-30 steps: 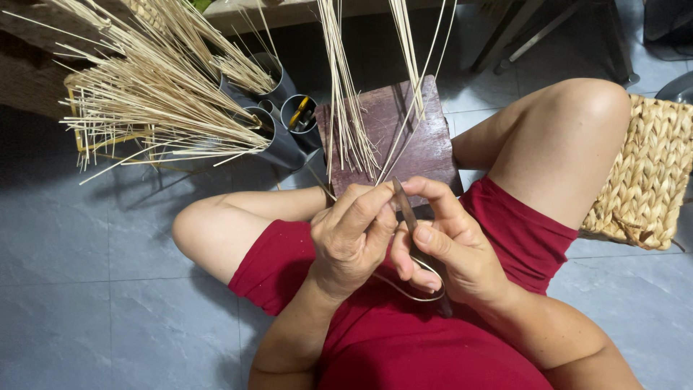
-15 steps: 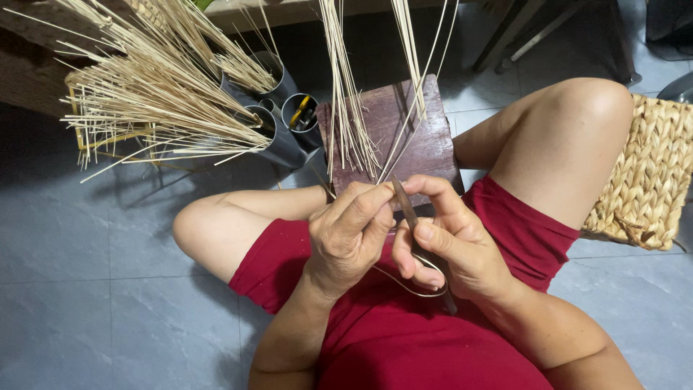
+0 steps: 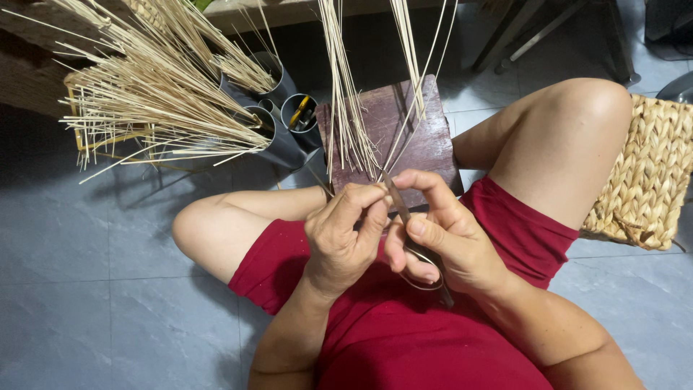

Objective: The person sits on the floor and splits thin bamboo strips with a small knife, shaving and drawing each strip through the blade to thin it, then sets finished strips with a bundle of similar strips beside them.

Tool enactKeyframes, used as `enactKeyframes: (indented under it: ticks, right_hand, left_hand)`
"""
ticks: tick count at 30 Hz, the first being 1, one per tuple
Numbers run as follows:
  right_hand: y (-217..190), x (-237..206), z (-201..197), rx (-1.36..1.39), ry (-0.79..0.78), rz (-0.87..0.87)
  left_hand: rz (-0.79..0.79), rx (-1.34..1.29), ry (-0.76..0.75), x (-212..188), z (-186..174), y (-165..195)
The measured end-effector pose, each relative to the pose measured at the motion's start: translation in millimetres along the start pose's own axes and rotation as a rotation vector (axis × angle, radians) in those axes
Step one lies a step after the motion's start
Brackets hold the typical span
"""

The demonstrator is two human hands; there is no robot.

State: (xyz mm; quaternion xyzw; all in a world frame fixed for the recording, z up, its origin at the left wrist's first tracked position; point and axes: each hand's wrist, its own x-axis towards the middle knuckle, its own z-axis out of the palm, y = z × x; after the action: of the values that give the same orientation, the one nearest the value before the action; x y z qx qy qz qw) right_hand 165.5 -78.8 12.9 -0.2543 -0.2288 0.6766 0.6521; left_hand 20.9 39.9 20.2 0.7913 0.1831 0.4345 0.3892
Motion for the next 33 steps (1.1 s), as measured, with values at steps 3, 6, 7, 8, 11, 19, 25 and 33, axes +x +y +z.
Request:
enactKeyframes:
  ticks: [3,6,7,8,11,19,25,33]
  right_hand:
    - [-1,1,-3,-0.022,-0.007,0.025]
    - [0,1,-5,-0.045,-0.005,0.01]
    - [1,1,-6,-0.048,-0.006,0.008]
    - [2,0,-6,-0.051,-0.008,0.006]
    - [5,1,-8,-0.038,-0.026,-0.003]
    - [8,3,-11,-0.015,-0.027,0.01]
    - [2,-4,-9,-0.017,0.006,0.022]
    - [-2,-1,-10,-0.051,0.024,0.087]
  left_hand:
    - [-0.036,-0.023,-0.003,-1,0,0]
    - [-0.024,-0.012,-0.014,-1,0,-1]
    - [-0.009,0.004,-0.004,-2,0,-1]
    - [0.008,0.022,0.007,-2,0,-1]
    - [0.051,0.085,0.031,-3,1,0]
    - [0.075,0.156,0.06,-3,3,1]
    - [-0.005,0.054,-0.018,-2,-6,4]
    - [0.06,0.181,0.037,-5,-1,3]
